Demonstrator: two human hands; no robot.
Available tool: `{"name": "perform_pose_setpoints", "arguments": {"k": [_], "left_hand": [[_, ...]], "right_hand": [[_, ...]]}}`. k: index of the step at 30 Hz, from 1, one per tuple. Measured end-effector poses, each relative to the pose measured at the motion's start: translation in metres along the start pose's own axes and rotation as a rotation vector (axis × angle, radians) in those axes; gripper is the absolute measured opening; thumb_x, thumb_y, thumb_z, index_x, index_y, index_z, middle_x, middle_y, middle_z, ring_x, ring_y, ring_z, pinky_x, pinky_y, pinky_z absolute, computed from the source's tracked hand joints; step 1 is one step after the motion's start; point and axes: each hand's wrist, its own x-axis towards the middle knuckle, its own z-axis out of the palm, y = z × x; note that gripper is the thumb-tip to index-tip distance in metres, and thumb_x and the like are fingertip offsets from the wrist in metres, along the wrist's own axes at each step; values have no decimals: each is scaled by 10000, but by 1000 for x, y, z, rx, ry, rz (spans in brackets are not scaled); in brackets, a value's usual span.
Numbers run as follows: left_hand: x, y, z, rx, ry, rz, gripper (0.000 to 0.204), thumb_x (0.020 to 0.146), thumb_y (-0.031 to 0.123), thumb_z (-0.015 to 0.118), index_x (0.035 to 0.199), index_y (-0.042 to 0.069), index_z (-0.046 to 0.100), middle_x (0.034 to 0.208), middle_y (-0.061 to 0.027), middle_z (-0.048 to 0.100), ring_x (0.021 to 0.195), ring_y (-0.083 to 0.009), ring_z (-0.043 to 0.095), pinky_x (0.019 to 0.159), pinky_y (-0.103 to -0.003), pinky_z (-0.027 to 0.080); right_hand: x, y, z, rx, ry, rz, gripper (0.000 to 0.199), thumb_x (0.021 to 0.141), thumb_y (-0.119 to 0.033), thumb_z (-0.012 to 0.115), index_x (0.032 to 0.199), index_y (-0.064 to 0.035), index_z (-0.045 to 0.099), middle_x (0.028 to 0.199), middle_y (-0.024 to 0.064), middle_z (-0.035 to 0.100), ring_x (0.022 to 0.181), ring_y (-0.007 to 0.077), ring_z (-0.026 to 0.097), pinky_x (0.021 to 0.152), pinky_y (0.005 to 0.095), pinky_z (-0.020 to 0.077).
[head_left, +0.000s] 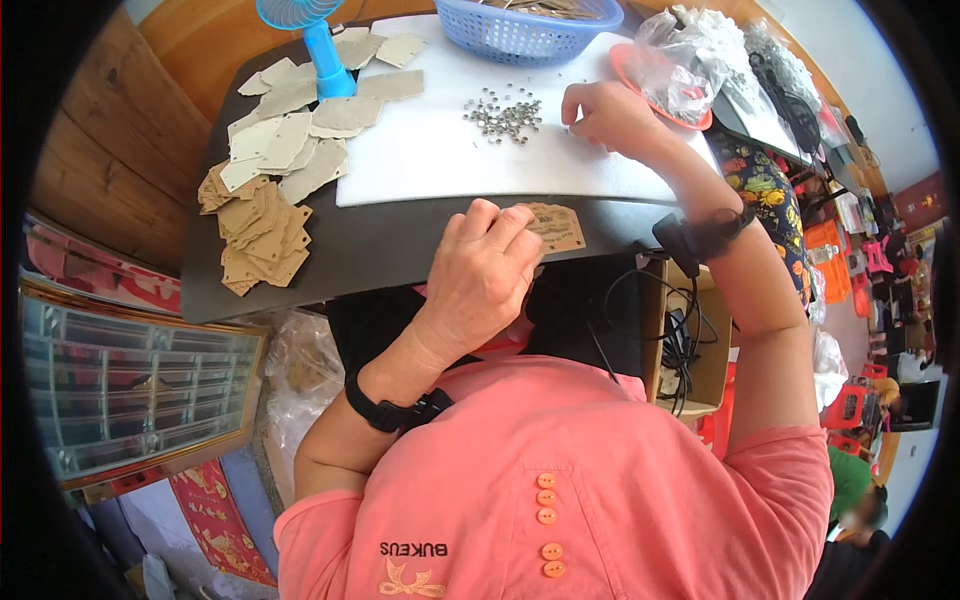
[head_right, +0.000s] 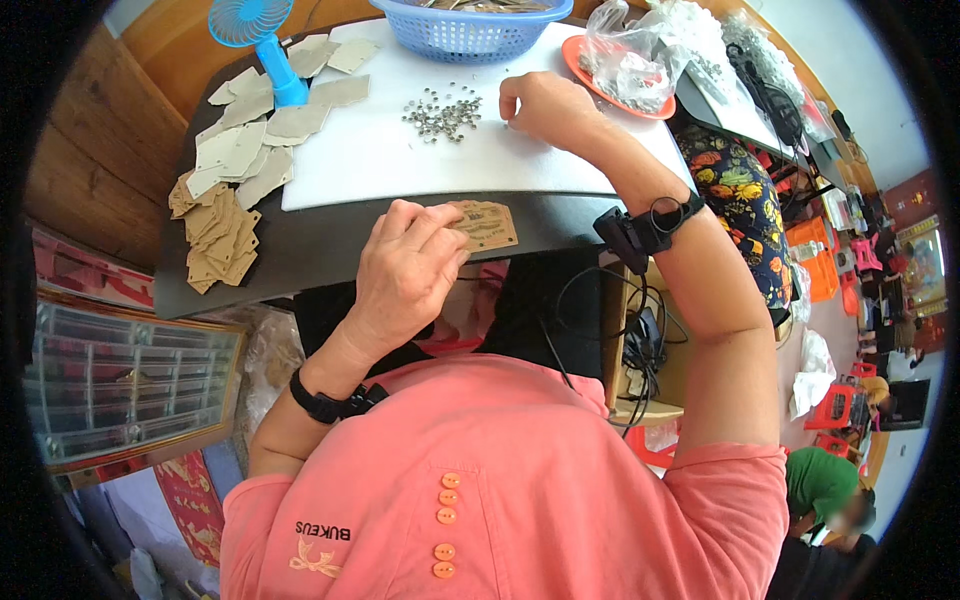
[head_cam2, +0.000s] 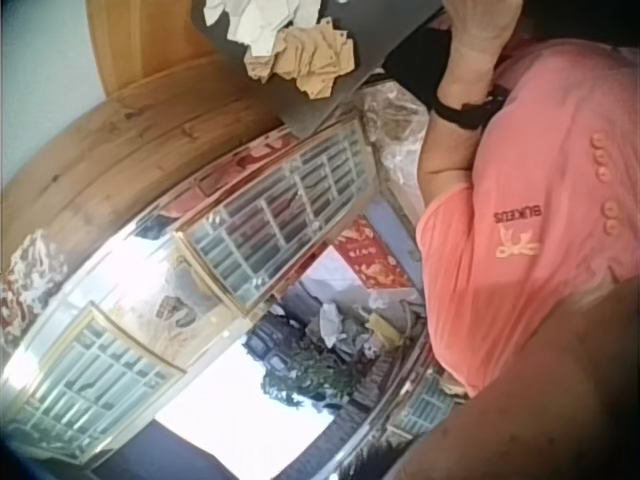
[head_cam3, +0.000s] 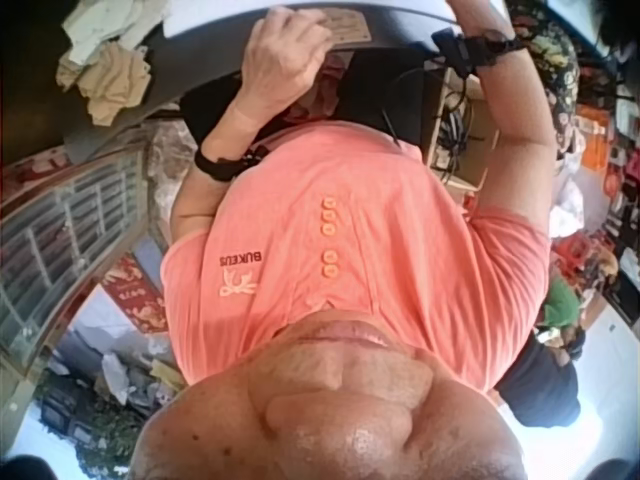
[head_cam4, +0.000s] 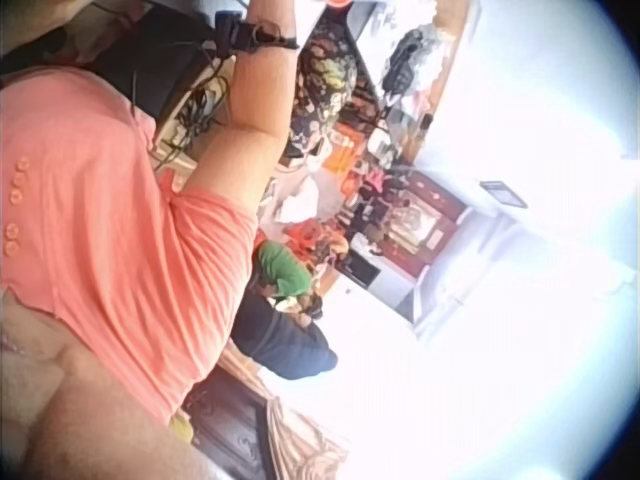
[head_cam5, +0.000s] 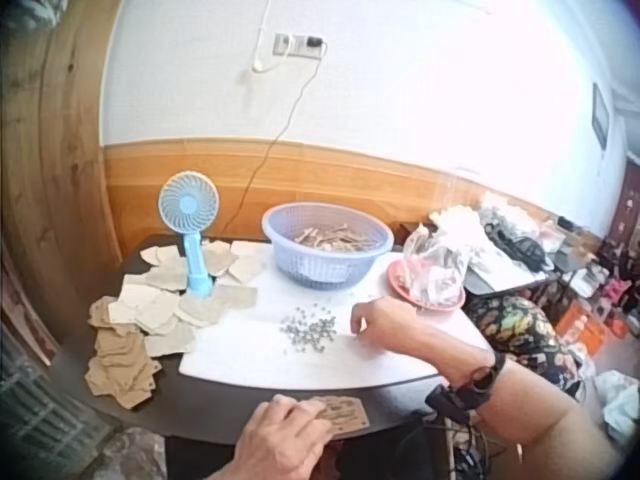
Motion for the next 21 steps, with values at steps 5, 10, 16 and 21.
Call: {"name": "perform_pose_setpoints", "arguments": {"k": [5, 10, 16, 21], "left_hand": [[-1, -1, 1, 18, 0, 6, 143, 772, 69, 705, 903, 56, 648, 1103, -60, 644, 935, -266, 551, 798, -390, 461], [-1, -4, 4, 9, -11, -11, 129, 775, 62, 700, 894, 63, 651, 1099, -44, 644, 928, -263, 550, 808, -392, 467], [-1, -5, 3, 20, -23, -35, 133, 779, 54, 695, 904, 64, 651, 1106, -43, 649, 924, -259, 551, 817, -386, 478], [3, -4, 3, 19, -33, -36, 138, 781, 47, 696, 911, 60, 651, 1100, -48, 656, 920, -263, 557, 809, -379, 487]], "right_hand": [[-2, -11, -8, 116, 15, 175, 94, 792, -145, 656, 865, -116, 708, 761, 87, 697, 701, 245, 672, 672, 386, 517], [-4, 0, 3, 62, 55, 113, 100, 781, -164, 672, 850, -107, 717, 728, 82, 692, 658, 223, 674, 643, 366, 513], [-20, -9, 0, 194, -26, 194, 110, 767, -181, 680, 842, -114, 725, 752, 87, 695, 699, 256, 666, 661, 382, 514], [-18, -1, 16, 141, 52, 31, 122, 775, -170, 664, 857, -89, 705, 707, 74, 656, 632, 213, 629, 605, 364, 485]]}}
